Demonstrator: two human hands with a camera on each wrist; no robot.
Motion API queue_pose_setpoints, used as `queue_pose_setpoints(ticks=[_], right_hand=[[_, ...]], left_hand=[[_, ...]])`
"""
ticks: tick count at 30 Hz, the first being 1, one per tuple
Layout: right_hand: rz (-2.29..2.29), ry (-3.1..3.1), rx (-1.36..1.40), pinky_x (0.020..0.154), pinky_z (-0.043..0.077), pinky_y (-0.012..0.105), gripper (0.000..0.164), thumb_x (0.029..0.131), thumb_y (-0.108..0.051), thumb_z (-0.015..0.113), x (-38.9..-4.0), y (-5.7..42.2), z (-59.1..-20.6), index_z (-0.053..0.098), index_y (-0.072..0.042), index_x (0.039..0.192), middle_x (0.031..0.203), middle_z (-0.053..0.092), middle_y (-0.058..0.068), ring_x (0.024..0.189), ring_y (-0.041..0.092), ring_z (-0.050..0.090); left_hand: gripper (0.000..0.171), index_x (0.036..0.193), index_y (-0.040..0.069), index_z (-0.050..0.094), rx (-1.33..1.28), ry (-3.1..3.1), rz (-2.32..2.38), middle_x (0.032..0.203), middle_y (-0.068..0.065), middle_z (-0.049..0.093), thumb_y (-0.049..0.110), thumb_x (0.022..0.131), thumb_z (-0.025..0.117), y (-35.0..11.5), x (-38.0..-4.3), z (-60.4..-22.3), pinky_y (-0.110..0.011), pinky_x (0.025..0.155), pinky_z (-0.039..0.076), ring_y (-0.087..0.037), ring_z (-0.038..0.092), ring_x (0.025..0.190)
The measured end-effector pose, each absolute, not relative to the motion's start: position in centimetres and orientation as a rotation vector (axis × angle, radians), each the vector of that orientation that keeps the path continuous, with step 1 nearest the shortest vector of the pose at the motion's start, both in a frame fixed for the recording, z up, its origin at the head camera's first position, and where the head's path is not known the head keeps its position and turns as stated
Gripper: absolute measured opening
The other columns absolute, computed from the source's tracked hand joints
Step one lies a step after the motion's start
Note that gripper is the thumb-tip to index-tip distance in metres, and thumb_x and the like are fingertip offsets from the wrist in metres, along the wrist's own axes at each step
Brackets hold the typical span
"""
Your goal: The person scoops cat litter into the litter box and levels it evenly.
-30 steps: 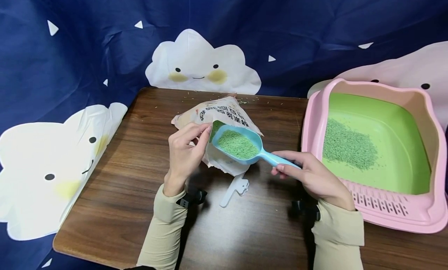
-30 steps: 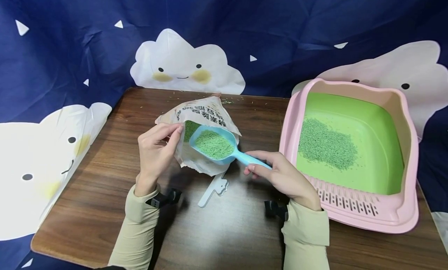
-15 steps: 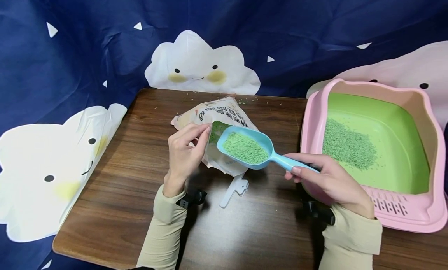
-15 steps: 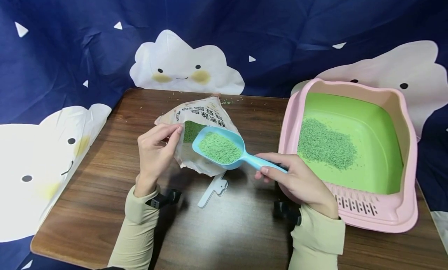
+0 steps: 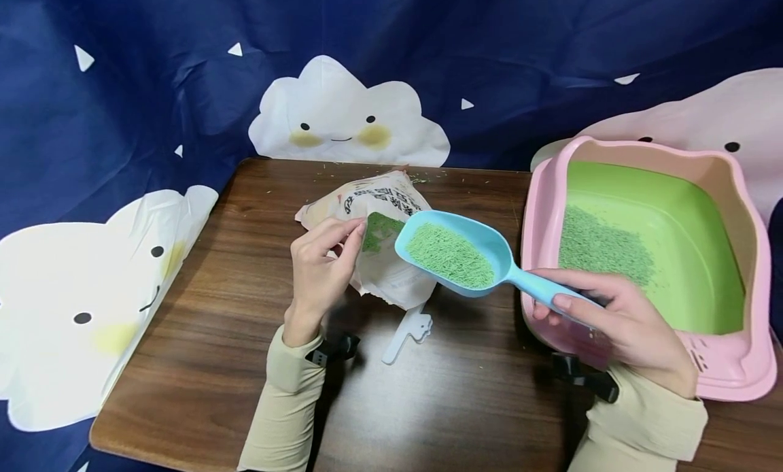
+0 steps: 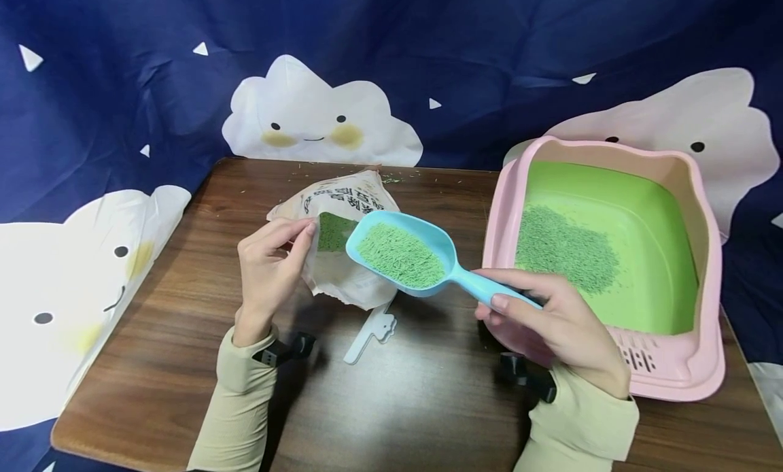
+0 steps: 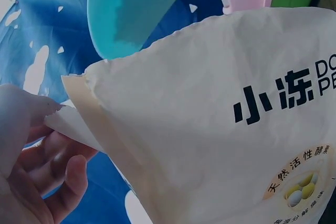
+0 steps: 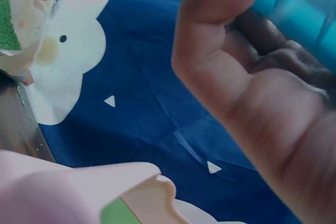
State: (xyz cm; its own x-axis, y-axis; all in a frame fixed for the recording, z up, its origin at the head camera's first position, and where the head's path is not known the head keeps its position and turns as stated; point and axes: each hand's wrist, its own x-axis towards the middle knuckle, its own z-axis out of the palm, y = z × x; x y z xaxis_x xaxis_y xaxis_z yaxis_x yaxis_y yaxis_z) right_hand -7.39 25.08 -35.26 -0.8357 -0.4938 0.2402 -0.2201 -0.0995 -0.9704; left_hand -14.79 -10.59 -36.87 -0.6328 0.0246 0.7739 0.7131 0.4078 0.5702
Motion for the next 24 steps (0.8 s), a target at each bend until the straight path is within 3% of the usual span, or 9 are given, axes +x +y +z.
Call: queue_pose_setpoints(ticks=[7,13,17,20,23,24], right_hand=[[-2.104,2.061,-0.556,0.072,0.056,0.023,0.038,0.094,0.016,0.039,-6.6,26.5,-34.8,0.049,0.015,0.131,0.093,0.072,0.008,0.085,0.015,0.067],[-2.183,2.083,-0.386,0.064,0.053,0.019,0.036,0.097,0.013,0.038,-5.8,27.7,-34.4,0.045,0.017,0.132,0.091,0.073,0.005,0.082,0.010,0.066],[-2.303,2.035,-0.307,0.041,0.035,0.021,0.039,0.097,0.014,0.038,-5.3,29.1,-34.8,0.047,0.011,0.135,0.092,0.074,0.008,0.070,0.009,0.062],[-2.377,1.993,-0.229,0.037,0.017,0.029,0.040,0.097,0.014,0.038,-5.0,29.8,-34.9,0.049,0.008,0.135,0.092,0.075,0.010,0.068,0.010,0.065],[-2.420,1.961,-0.203,0.038,0.014,0.029,0.041,0.098,0.013,0.036,-4.7,30.3,-34.9,0.049,0.007,0.136,0.095,0.075,0.010,0.075,0.010,0.068],[-2.448,1.918,-0.209,0.037,0.019,0.027,0.041,0.098,0.013,0.034,-4.6,30.4,-34.9,0.048,0.008,0.137,0.096,0.075,0.012,0.077,0.011,0.068]], left_hand=[[0.010,0.088,-0.002,0.076,-0.626,-1.963,-1.270,0.074,-0.010,0.070,0.002,0.086,0.067,-10.7,-14.8,-36.9,-0.019,0.050,0.043,-0.007,0.051,0.057],[0.010,0.088,-0.002,0.076,-0.626,-1.964,-1.271,0.075,-0.011,0.070,0.002,0.086,0.067,-10.7,-14.8,-36.9,-0.017,0.051,0.043,-0.007,0.052,0.058],[0.010,0.088,-0.001,0.076,-0.624,-1.967,-1.272,0.074,-0.010,0.069,0.002,0.086,0.067,-10.6,-14.8,-36.9,-0.014,0.052,0.042,-0.007,0.051,0.057],[0.010,0.088,-0.001,0.076,-0.623,-1.969,-1.270,0.073,-0.010,0.069,0.002,0.086,0.067,-10.6,-14.8,-36.9,-0.013,0.052,0.042,-0.007,0.051,0.057],[0.010,0.088,-0.001,0.076,-0.622,-1.970,-1.265,0.074,-0.010,0.070,0.002,0.086,0.067,-10.6,-14.7,-36.9,-0.013,0.053,0.042,-0.007,0.052,0.057],[0.010,0.088,-0.001,0.076,-0.622,-1.969,-1.264,0.074,-0.010,0.070,0.002,0.086,0.067,-10.6,-14.7,-36.9,-0.013,0.053,0.042,-0.007,0.052,0.057]])
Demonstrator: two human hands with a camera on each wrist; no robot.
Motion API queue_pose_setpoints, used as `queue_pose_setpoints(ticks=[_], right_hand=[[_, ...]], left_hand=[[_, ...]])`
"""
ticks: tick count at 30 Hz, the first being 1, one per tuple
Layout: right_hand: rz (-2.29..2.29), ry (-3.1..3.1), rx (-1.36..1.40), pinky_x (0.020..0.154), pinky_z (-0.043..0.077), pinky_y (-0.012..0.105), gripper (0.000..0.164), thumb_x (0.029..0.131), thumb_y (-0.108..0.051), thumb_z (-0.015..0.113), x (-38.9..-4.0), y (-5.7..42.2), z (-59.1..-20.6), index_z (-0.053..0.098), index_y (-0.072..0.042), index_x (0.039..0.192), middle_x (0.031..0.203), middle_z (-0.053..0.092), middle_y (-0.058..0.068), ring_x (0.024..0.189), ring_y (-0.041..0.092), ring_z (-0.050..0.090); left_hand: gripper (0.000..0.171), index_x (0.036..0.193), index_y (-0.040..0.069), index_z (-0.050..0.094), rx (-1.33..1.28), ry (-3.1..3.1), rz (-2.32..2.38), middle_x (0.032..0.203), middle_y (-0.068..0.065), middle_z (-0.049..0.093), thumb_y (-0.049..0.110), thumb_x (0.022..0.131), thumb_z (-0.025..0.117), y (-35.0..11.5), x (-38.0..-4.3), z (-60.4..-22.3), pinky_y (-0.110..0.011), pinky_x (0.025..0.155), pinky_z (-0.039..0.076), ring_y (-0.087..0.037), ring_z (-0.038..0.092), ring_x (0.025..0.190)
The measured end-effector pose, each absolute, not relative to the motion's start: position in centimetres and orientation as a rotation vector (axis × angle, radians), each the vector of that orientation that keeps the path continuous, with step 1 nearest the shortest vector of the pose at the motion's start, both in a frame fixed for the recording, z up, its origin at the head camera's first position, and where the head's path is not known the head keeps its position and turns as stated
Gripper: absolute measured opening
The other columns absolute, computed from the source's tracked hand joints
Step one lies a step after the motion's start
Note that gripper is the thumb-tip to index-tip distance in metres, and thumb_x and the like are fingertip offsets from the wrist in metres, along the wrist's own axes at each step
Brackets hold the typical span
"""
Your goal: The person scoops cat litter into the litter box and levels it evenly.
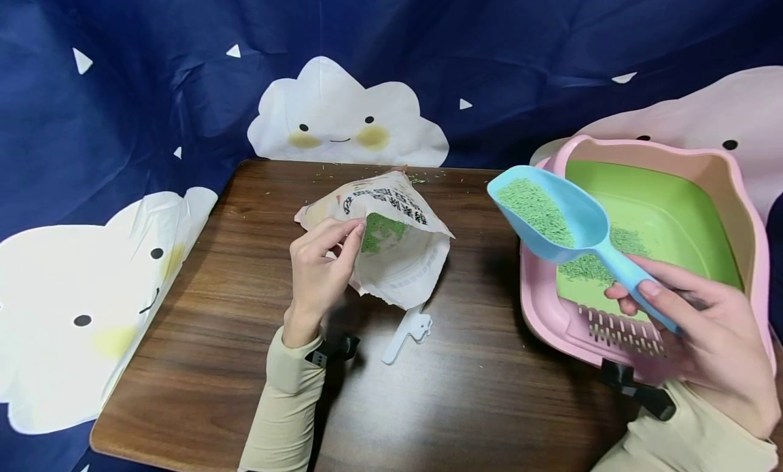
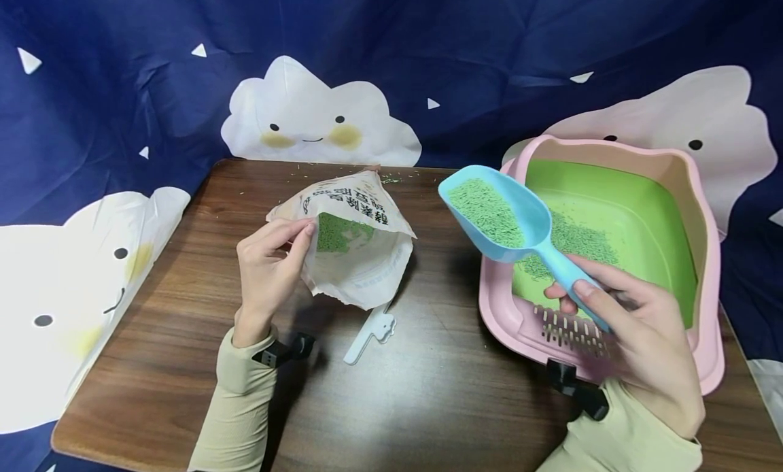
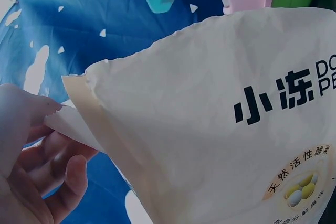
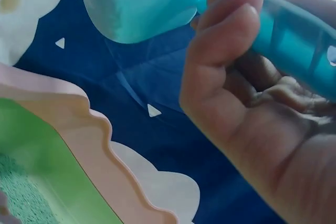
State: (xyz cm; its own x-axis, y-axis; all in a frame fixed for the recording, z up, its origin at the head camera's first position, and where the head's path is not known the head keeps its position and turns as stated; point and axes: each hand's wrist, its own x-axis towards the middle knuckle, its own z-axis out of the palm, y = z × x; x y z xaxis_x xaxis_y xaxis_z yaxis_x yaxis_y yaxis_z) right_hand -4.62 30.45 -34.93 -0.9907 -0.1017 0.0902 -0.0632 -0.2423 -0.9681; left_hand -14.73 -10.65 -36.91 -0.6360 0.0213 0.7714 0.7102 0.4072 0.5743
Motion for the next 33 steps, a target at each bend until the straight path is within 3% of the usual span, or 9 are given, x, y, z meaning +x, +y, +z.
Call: queue_pose_setpoints(ticks=[4,7,9,11,18,33], right_hand=[[-2.499,1.873,-0.207,0.037,0.024,0.022,0.042,0.098,0.014,0.032,-4.4,30.8,-35.0,0.046,0.008,0.138,0.098,0.074,0.014,0.080,0.013,0.068],[-2.538,1.869,-0.210,0.042,0.038,0.015,0.042,0.098,0.014,0.032,-4.4,31.1,-35.1,0.047,0.009,0.137,0.098,0.074,0.015,0.081,0.014,0.069],[-2.584,1.843,-0.267,0.058,0.051,0.015,0.042,0.097,0.017,0.030,-4.4,31.3,-35.3,0.046,0.012,0.136,0.098,0.073,0.019,0.082,0.017,0.069],[-2.641,1.801,-0.338,0.068,0.056,0.019,0.043,0.096,0.019,0.028,-4.5,31.4,-35.4,0.044,0.015,0.135,0.098,0.072,0.021,0.082,0.019,0.069],[-2.761,1.784,-0.477,0.073,0.057,0.023,0.041,0.096,0.019,0.023,-4.5,31.6,-35.6,0.040,0.022,0.133,0.097,0.072,0.022,0.080,0.021,0.068],[-2.910,1.657,-0.416,0.069,0.058,0.023,0.044,0.096,0.019,0.021,-4.3,32.7,-36.5,0.050,0.017,0.129,0.095,0.072,0.024,0.077,0.022,0.071]], left_hand=[[0.010,0.088,-0.001,0.076,-0.617,-1.966,-1.261,0.075,-0.010,0.070,0.003,0.086,0.067,-10.7,-14.7,-36.9,-0.015,0.052,0.042,-0.008,0.051,0.058],[0.010,0.088,-0.001,0.076,-0.614,-1.964,-1.265,0.075,-0.010,0.070,0.003,0.086,0.068,-10.7,-14.7,-36.9,-0.016,0.052,0.042,-0.008,0.051,0.058],[0.010,0.088,-0.002,0.076,-0.615,-1.965,-1.265,0.075,-0.010,0.070,0.003,0.087,0.067,-10.7,-14.7,-36.9,-0.016,0.052,0.042,-0.008,0.051,0.058],[0.010,0.088,-0.002,0.076,-0.616,-1.964,-1.268,0.075,-0.010,0.070,0.003,0.087,0.067,-10.6,-14.7,-36.9,-0.015,0.052,0.042,-0.008,0.051,0.058],[0.010,0.088,-0.001,0.076,-0.619,-1.964,-1.265,0.074,-0.010,0.070,0.003,0.087,0.067,-10.6,-14.7,-37.0,-0.015,0.052,0.041,-0.008,0.051,0.057],[0.010,0.088,-0.001,0.076,-0.625,-1.961,-1.270,0.075,-0.009,0.071,0.003,0.087,0.067,-10.6,-14.7,-36.9,-0.013,0.052,0.041,-0.008,0.051,0.058]])
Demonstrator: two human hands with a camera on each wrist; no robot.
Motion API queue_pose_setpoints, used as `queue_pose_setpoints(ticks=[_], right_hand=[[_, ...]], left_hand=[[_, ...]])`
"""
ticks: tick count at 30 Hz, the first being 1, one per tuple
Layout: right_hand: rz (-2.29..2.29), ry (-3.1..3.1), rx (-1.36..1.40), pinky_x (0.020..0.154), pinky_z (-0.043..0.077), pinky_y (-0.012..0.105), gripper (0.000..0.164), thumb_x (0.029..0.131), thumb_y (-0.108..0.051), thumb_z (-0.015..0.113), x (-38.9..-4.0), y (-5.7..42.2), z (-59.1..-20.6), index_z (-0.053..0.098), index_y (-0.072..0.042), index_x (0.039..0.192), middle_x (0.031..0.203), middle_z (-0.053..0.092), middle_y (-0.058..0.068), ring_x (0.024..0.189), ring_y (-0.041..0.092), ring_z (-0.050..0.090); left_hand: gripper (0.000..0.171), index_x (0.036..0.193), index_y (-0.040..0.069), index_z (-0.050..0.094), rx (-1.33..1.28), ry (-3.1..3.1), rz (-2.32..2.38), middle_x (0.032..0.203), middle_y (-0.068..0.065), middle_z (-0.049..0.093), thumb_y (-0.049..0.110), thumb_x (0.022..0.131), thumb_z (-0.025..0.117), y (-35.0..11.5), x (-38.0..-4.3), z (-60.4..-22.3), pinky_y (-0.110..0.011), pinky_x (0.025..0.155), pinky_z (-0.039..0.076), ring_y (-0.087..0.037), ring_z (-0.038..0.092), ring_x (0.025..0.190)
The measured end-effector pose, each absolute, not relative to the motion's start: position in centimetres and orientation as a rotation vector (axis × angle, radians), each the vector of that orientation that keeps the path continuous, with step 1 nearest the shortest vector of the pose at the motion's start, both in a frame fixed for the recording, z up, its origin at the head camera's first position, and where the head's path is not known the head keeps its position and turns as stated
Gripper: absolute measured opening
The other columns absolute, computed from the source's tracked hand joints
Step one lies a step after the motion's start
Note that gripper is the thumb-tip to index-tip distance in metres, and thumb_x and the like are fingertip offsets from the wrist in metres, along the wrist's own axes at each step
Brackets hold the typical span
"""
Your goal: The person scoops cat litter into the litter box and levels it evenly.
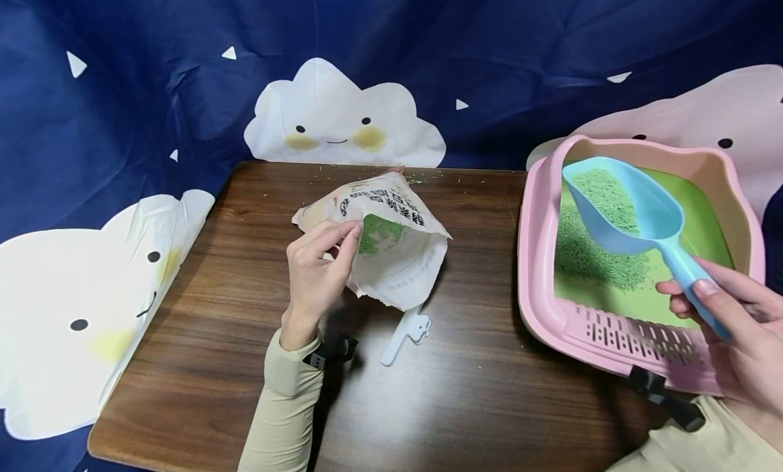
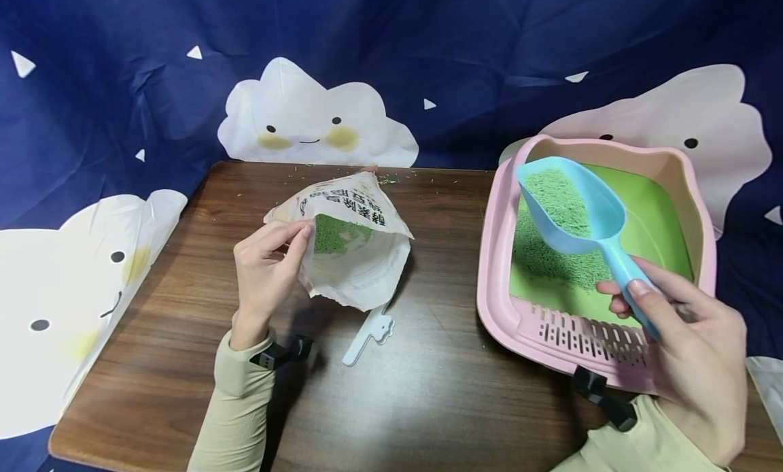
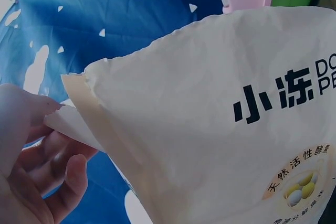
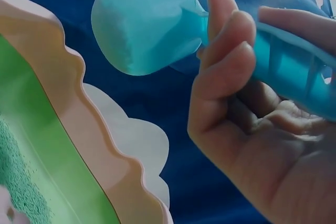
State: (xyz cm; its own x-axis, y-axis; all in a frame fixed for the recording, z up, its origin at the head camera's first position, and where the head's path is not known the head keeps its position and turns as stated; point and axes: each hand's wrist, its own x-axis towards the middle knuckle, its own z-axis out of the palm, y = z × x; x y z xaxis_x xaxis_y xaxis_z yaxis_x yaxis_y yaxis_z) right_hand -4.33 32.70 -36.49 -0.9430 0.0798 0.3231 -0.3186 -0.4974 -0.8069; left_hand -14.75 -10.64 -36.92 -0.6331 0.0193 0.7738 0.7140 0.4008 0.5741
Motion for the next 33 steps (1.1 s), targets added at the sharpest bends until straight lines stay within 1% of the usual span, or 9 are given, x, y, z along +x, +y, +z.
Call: queue_pose_setpoints(ticks=[6,9,13,17,21,23,29,33], right_hand=[[2.532,-1.354,0.316,0.068,0.058,0.024,0.042,0.096,0.019,0.021,-4.5,33.1,-37.0,0.052,0.018,0.126,0.093,0.072,0.026,0.075,0.023,0.070],[2.541,-1.282,0.217,0.065,0.059,0.026,0.039,0.096,0.019,0.025,-4.8,33.1,-37.1,0.055,0.019,0.122,0.090,0.071,0.028,0.071,0.025,0.071],[2.511,-1.237,0.095,0.060,0.058,0.026,0.035,0.096,0.018,0.030,-5.0,33.1,-37.3,0.058,0.019,0.117,0.085,0.071,0.028,0.066,0.025,0.070],[2.479,-1.269,0.042,0.059,0.057,0.024,0.034,0.096,0.016,0.032,-4.8,33.5,-37.5,0.061,0.016,0.114,0.084,0.072,0.024,0.064,0.022,0.069],[2.427,-1.367,-0.024,0.060,0.056,0.021,0.034,0.097,0.014,0.035,-4.5,34.0,-37.6,0.065,0.010,0.112,0.084,0.074,0.018,0.064,0.018,0.069],[2.410,-1.397,-0.064,0.059,0.055,0.020,0.033,0.098,0.012,0.036,-4.4,34.1,-37.7,0.066,0.007,0.110,0.083,0.075,0.016,0.063,0.016,0.069],[2.410,-1.360,-0.119,0.054,0.053,0.019,0.033,0.097,0.013,0.036,-4.3,34.8,-38.2,0.068,0.007,0.105,0.079,0.074,0.016,0.060,0.016,0.068],[2.392,-1.372,-0.176,0.052,0.052,0.018,0.033,0.097,0.013,0.038,-4.2,35.1,-38.3,0.070,0.005,0.099,0.076,0.074,0.014,0.058,0.015,0.068]], left_hand=[[0.010,0.088,-0.002,0.076,-0.629,-1.962,-1.277,0.075,-0.010,0.071,0.003,0.087,0.067,-10.6,-14.8,-36.9,-0.012,0.053,0.041,-0.008,0.051,0.058],[0.010,0.088,-0.002,0.076,-0.630,-1.961,-1.278,0.075,-0.009,0.071,0.003,0.087,0.067,-10.6,-14.7,-36.9,-0.012,0.053,0.041,-0.008,0.052,0.058],[0.010,0.088,-0.001,0.076,-0.630,-1.964,-1.274,0.075,-0.009,0.071,0.003,0.087,0.067,-10.6,-14.7,-37.0,-0.014,0.052,0.042,-0.008,0.052,0.058],[0.010,0.088,-0.001,0.076,-0.631,-1.966,-1.276,0.074,-0.008,0.070,0.004,0.087,0.067,-10.6,-14.7,-37.0,-0.017,0.051,0.043,-0.008,0.052,0.058],[0.011,0.088,-0.001,0.076,-0.628,-1.966,-1.272,0.074,-0.009,0.070,0.004,0.087,0.067,-10.7,-14.7,-36.9,-0.015,0.052,0.042,-0.008,0.051,0.058],[0.011,0.088,-0.002,0.076,-0.625,-1.966,-1.264,0.074,-0.009,0.071,0.004,0.087,0.067,-10.7,-14.6,-36.9,-0.017,0.051,0.042,-0.008,0.051,0.058],[0.010,0.089,-0.002,0.076,-0.625,-1.964,-1.259,0.075,-0.010,0.071,0.003,0.087,0.067,-10.8,-14.6,-37.0,-0.021,0.050,0.043,-0.008,0.051,0.058],[0.010,0.089,-0.001,0.076,-0.626,-1.963,-1.265,0.075,-0.010,0.071,0.003,0.087,0.067,-10.7,-14.7,-37.0,-0.017,0.051,0.043,-0.008,0.051,0.058]])
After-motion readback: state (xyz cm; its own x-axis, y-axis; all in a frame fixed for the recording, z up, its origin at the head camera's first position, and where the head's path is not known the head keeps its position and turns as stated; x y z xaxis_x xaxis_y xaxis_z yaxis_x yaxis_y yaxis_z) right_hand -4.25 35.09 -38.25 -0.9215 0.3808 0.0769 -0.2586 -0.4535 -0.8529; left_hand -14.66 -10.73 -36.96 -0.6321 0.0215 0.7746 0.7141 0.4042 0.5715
